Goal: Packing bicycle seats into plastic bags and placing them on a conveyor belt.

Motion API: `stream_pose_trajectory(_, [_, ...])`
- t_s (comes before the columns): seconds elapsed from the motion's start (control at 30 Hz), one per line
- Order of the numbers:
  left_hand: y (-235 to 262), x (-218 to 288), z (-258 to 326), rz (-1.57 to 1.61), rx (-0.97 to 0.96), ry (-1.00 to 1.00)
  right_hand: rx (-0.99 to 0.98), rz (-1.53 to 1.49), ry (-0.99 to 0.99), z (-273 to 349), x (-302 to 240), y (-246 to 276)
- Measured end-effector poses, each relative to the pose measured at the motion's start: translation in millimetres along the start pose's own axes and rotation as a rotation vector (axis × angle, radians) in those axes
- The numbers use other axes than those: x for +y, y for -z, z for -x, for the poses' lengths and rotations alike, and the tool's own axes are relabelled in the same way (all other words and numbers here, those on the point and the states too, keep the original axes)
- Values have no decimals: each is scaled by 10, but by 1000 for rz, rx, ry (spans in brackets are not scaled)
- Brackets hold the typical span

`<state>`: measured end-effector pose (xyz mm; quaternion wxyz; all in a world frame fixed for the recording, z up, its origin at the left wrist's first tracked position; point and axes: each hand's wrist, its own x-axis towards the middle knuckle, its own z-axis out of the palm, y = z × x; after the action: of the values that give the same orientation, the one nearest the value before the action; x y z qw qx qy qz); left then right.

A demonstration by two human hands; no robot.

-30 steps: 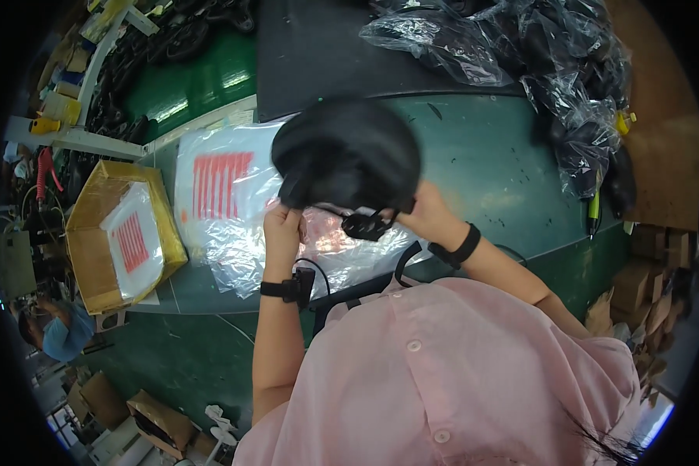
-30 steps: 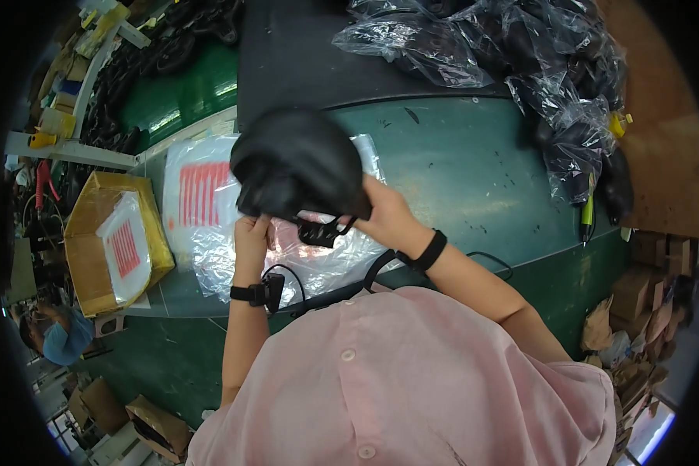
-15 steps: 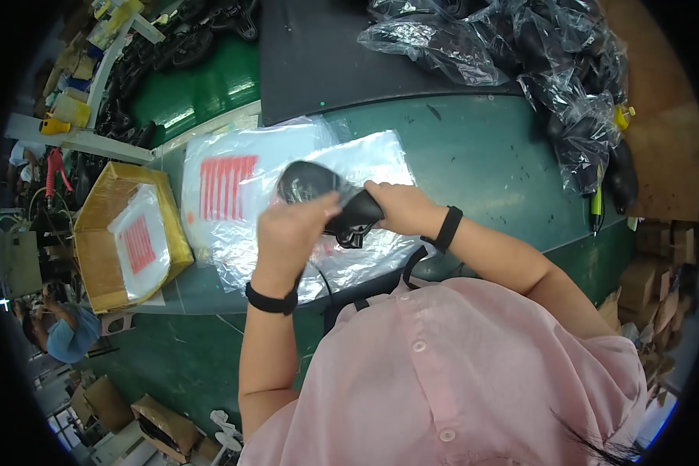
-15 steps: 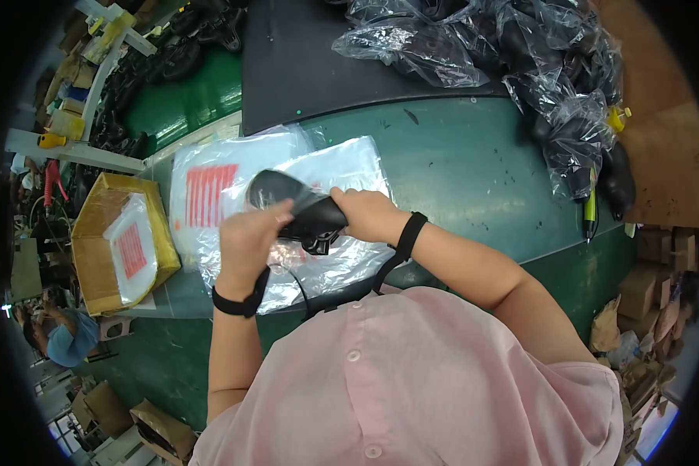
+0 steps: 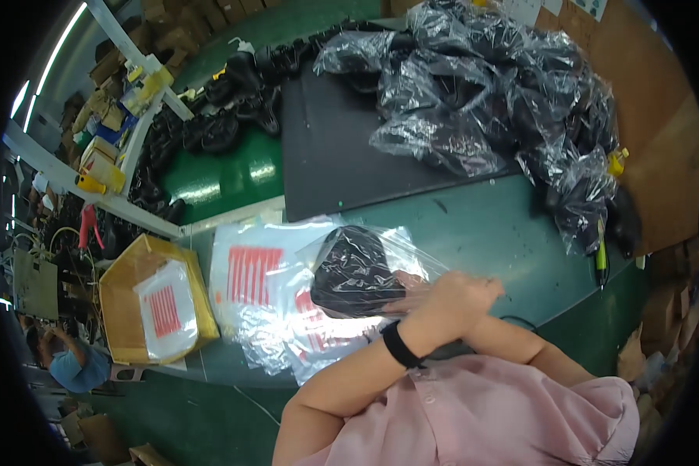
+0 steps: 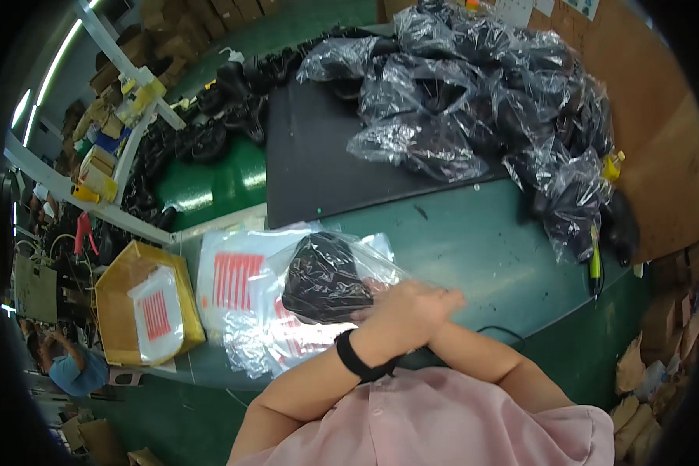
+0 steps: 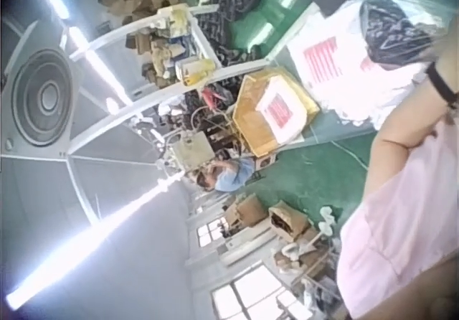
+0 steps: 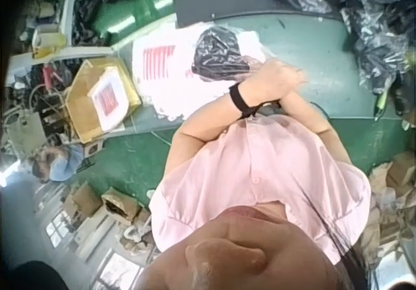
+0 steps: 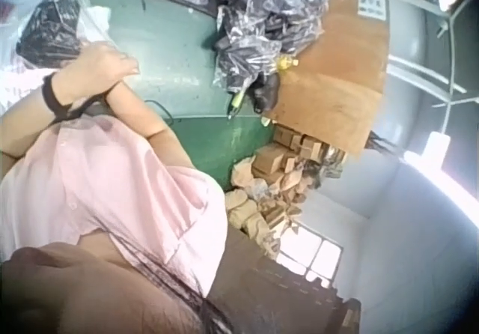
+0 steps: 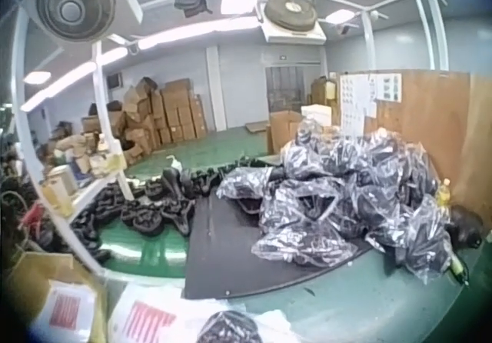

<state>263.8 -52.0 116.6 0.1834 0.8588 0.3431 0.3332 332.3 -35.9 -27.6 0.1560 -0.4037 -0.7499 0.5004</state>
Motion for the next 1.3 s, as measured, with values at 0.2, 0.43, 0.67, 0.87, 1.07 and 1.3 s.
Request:
stream_pose_trajectory(0.2, [492,-402,308,250,-44,105,193,-619,-152,-386,-354,1545])
stream_pose_trajectory(0.43, [637,-2040,1881,332,132,943,1011,-995,210,-1460,-127,4106])
stream_pose_trajectory(0.67, [368,-2398,2519,393,225,1105,263,3,-12,-4560,-808,1746])
stream_pose_trajectory(0.87, [323,-2456,2583,371,196,979,428,633,-80,-6470,-601,82])
stream_pose_trajectory(1.07, [338,-2460,2604,417,272,996,373,582,-222,-6795,-773,49])
stream_pose_trajectory(1.3, [805,-2318,2371,276,321,779,-468,-1161,-194,-4742,-1039,550])
